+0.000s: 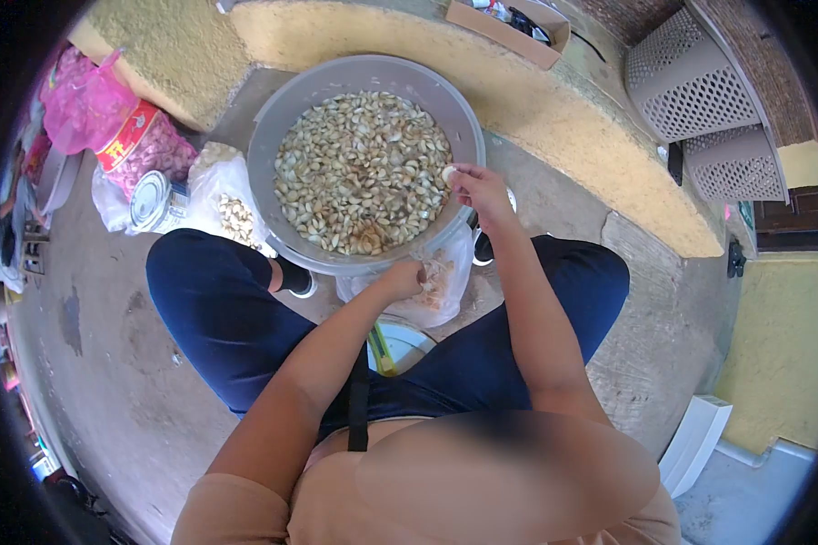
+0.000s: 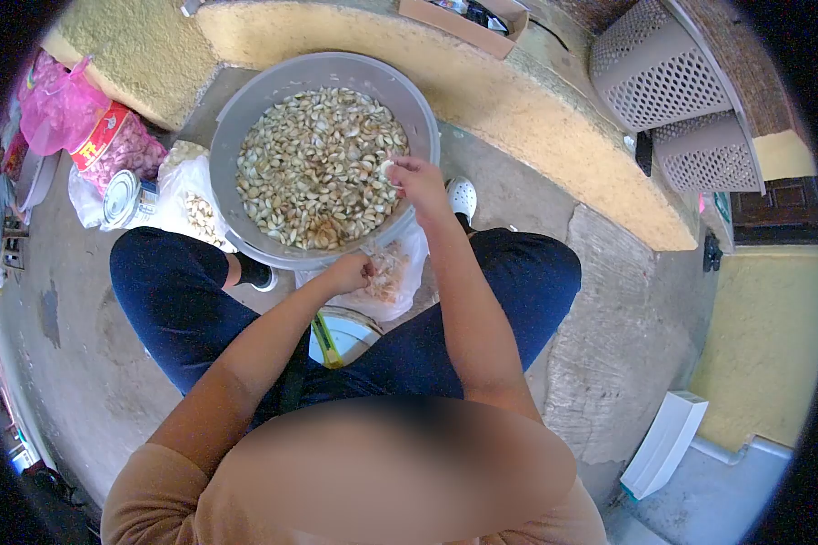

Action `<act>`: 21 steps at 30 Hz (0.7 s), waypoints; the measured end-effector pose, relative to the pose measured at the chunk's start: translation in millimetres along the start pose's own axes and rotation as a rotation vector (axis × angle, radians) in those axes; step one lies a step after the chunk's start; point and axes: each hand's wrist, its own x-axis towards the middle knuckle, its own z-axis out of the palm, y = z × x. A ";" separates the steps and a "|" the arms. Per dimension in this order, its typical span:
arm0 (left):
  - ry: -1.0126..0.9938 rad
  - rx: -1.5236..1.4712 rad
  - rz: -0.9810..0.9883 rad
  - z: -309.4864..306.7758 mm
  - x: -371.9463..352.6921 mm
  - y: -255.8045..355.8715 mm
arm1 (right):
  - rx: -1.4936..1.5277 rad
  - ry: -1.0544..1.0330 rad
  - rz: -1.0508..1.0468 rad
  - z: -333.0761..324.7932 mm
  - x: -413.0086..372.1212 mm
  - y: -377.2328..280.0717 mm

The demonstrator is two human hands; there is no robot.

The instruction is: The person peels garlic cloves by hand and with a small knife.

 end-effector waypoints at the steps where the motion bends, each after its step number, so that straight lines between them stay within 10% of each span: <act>1: -0.011 0.028 0.006 -4.3 -1.4 4.3 | -0.018 0.012 0.018 1.2 3.8 4.4; 14: -0.103 0.247 -0.004 -9.6 -9.1 15.1 | -1.082 0.032 -0.008 27.2 54.5 104.9; 18: -0.186 0.198 -0.116 -17.6 -10.5 22.9 | -1.605 -0.133 -0.478 52.2 77.8 141.8; 20: -0.172 0.179 -0.046 -8.0 0.2 6.9 | -1.685 -0.230 -0.660 101.7 62.4 98.7; 21: -0.166 0.170 -0.009 1.5 9.0 -5.2 | -1.206 -0.254 -0.290 132.7 63.8 79.6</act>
